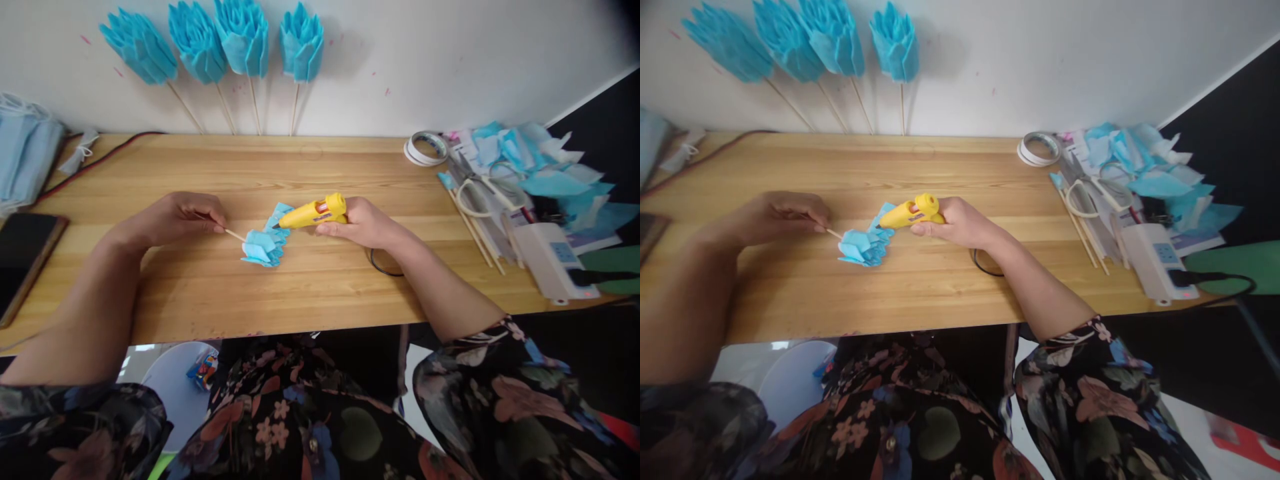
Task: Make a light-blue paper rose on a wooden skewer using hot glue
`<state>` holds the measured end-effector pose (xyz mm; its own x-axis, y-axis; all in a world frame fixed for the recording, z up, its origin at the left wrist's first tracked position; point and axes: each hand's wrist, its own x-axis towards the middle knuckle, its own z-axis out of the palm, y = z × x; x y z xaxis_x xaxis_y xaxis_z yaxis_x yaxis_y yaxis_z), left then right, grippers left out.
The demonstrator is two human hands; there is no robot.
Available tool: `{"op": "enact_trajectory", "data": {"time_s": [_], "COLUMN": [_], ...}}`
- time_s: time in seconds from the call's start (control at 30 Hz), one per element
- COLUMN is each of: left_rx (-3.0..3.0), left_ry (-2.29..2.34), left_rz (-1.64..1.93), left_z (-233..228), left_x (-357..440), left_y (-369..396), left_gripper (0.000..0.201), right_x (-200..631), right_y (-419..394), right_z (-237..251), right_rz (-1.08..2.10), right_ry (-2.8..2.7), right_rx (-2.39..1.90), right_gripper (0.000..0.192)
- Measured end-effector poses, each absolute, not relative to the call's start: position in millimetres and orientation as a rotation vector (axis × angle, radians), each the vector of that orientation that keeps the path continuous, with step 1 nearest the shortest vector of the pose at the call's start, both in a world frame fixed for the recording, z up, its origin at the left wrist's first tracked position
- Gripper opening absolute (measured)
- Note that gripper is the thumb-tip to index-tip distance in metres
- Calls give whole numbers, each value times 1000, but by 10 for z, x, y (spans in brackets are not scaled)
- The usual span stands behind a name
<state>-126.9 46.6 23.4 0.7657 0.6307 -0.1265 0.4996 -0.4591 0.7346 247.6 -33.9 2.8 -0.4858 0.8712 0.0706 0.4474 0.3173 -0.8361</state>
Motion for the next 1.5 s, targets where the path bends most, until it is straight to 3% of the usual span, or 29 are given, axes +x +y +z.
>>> {"op": "enact_trajectory", "data": {"time_s": [1.5], "left_rx": [2112], "left_ry": [875], "left_rz": [227], "left_z": [207], "left_x": [-1275], "left_y": [459], "left_gripper": [28], "right_x": [2474], "right_y": [-327], "right_z": [22], "right_rz": [913], "right_ry": [-2112], "right_rx": [-1330], "right_gripper": [49]}}
